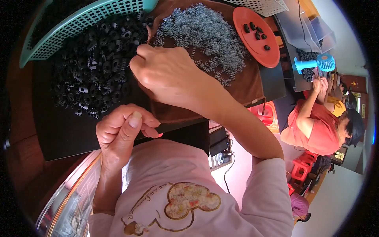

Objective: The person is manually assembling small plastic components by inserting tiny metal pins into them.

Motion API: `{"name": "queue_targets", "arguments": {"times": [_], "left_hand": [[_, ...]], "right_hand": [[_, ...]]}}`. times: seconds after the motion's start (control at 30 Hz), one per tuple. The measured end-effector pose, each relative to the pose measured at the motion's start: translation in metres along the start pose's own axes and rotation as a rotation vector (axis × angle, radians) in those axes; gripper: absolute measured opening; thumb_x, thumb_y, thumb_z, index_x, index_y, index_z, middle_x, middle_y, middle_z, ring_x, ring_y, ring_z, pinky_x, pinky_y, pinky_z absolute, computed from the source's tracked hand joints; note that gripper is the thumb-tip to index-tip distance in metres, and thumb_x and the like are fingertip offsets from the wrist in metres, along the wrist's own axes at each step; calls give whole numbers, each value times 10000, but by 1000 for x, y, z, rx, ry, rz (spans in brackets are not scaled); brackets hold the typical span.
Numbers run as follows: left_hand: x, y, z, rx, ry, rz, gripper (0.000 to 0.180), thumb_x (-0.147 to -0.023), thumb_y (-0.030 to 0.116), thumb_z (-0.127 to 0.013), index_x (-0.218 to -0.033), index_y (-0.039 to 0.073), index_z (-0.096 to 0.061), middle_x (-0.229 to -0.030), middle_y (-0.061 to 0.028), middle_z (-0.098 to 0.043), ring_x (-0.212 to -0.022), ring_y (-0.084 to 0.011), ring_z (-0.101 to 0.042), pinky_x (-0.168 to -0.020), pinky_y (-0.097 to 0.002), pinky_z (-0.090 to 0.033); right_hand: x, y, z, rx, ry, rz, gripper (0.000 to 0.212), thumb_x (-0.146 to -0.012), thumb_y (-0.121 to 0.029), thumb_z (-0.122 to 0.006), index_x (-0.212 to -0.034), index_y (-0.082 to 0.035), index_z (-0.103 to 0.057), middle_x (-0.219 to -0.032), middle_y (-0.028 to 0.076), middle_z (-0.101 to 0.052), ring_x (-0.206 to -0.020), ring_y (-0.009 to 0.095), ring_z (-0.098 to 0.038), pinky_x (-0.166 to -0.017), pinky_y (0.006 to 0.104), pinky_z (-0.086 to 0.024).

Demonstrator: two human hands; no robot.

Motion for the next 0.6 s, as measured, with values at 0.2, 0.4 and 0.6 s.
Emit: {"name": "queue_targets", "arguments": {"times": [0.2,0.4,0.6], "left_hand": [[0,0,0,-6,0,5,216,-985,137,-568,-902,-51,-634,-815,-74,-667,-671,-116,-654,-608,-230,-531],[0,-1,1,18,22,12,203,-991,135,-558,-927,-43,-632,-836,-72,-673,-672,-113,-649,-619,-229,-535],[-1,-2,4,87,73,13,261,-1002,222,-551,-985,-30,-615,-863,-76,-676,-695,-100,-625,-654,-234,-535]], "right_hand": [[16,4,16,-131,96,-44,166,-738,-99,-711,-794,-55,-561,-788,70,-546,-630,270,-608,-474,376,-467],[24,10,25,-399,166,-89,195,-797,12,-702,-956,-34,-598,-781,54,-529,-584,180,-520,-525,284,-420],[32,0,40,-670,91,-241,117,-810,-60,-707,-878,-56,-612,-762,55,-564,-588,184,-567,-516,305,-437]]}}
Point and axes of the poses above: each hand's wrist, its own x-axis away from the middle knuckle, its own z-axis out of the back of the hand, y = z × x, the point moved 8 cm from there along -x, towards the middle knuckle
